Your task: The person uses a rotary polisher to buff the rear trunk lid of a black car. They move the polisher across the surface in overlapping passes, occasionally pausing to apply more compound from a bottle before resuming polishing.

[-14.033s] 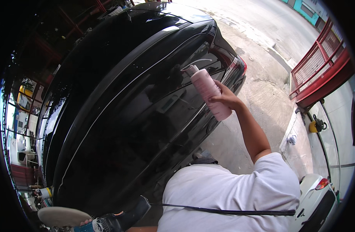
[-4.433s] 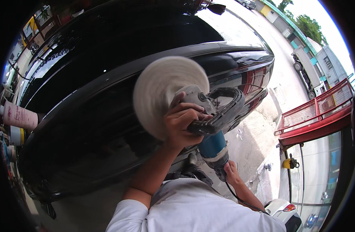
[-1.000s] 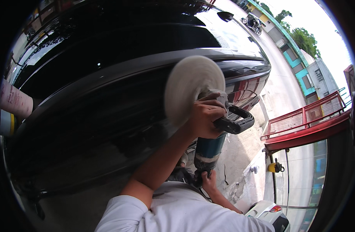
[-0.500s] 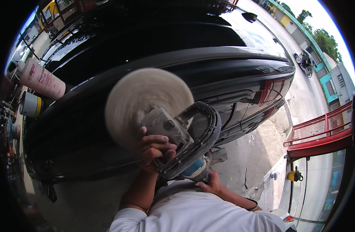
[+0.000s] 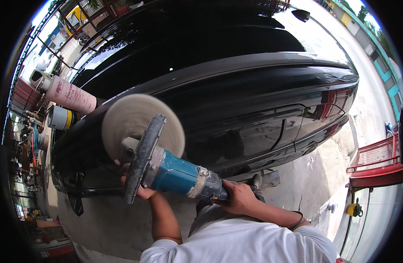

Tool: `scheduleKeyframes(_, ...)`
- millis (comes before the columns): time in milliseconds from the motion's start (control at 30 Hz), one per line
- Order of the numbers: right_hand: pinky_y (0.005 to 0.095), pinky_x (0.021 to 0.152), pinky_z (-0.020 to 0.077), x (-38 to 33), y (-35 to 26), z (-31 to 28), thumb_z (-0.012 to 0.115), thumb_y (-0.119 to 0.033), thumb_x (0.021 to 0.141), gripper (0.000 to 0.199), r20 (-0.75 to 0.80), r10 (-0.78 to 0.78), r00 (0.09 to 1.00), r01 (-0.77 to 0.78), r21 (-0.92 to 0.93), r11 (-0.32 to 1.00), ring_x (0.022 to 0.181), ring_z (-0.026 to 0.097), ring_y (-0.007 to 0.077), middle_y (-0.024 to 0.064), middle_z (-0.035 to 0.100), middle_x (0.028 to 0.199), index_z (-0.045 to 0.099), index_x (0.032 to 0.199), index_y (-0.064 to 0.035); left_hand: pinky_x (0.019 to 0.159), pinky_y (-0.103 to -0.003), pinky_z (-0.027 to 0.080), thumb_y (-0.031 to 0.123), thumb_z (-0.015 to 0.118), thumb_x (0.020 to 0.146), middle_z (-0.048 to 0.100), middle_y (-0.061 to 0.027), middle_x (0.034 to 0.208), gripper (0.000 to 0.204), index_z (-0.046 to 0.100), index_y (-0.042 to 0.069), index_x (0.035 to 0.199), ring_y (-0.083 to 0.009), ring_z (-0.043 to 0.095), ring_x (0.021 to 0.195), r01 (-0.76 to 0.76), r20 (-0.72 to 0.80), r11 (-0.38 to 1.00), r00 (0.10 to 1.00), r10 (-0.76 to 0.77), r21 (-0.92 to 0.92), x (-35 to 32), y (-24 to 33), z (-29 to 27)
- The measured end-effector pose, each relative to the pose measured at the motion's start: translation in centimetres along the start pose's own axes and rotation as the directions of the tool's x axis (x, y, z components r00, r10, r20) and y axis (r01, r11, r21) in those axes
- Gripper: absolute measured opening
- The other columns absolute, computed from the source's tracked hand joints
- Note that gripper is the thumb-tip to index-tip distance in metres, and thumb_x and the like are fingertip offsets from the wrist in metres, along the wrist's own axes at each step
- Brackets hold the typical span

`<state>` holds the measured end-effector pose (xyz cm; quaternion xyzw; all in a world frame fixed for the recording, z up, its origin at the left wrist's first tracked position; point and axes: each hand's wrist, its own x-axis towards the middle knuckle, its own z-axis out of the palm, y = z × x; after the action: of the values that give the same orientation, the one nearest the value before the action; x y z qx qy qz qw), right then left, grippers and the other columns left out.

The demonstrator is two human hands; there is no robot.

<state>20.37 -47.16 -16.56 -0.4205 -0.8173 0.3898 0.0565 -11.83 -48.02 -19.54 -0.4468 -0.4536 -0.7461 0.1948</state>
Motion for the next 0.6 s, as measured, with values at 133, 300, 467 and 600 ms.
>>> scheduleKeyframes(133,0.0476,0.084,0.0601,-4.1,5.1,-1.7,0.086,-0.032,0.079,0.056,-0.112,0.187,0.976,-0.166,0.173,0.971,0.093,0.075,0.0423,0.0212,0.077,0.098,0.067,0.123,-0.003,0.13,-0.055,0.025,0.026,0.07,0.099,0.073,0.002,0.074,0.031,0.05,0.015,0.078,-0.0174,0.07,0.103,0.054,0.23,0.985,0.973,-0.016,-0.164,-1.9,4.5,8.1)
scheduleKeyframes(300,0.0415,0.082,0.0598,-8.0,10.5,-2.2,0.087,-0.014,0.074,0.035,-0.283,0.412,0.866,-0.268,0.434,0.86,0.091,0.079,0.031,0.0195,0.08,0.094,0.074,0.102,0.0024,0.125,-0.046,0.035,0.027,0.08,0.093,0.077,0.0023,0.073,0.045,0.046,0.019,0.066,-0.0169,0.076,0.091,0.14,0.428,0.9,0.902,0.055,-0.412,-3.1,8.7,19.9)
scheduleKeyframes(467,0.0391,0.07,0.057,-11.3,17.0,-1.1,0.086,-0.013,0.078,0.026,-0.37,0.61,0.7,-0.304,0.62,0.724,0.076,0.074,0.0214,0.0118,0.077,0.082,0.074,0.095,0.0038,0.122,-0.045,0.04,0.015,0.084,0.081,0.078,0.0019,0.073,0.042,0.047,0.02,0.061,-0.0175,0.077,0.087,0.221,0.524,0.765,0.834,0.173,-0.605,-5.4,12.4,29.9)
scheduleKeyframes(600,0.0319,0.054,0.0462,-11.3,17.1,-3.6,0.08,-0.007,0.085,0.013,-0.262,0.683,0.682,-0.219,0.818,0.532,0.059,0.063,0.0133,0.0033,0.067,0.07,0.07,0.086,0.0005,0.116,-0.048,0.046,0.016,0.082,0.071,0.077,0.0009,0.077,0.023,0.06,0.018,0.065,-0.0189,0.078,0.089,0.288,0.57,0.715,0.801,0.185,-0.637,-7.9,14.6,35.5)
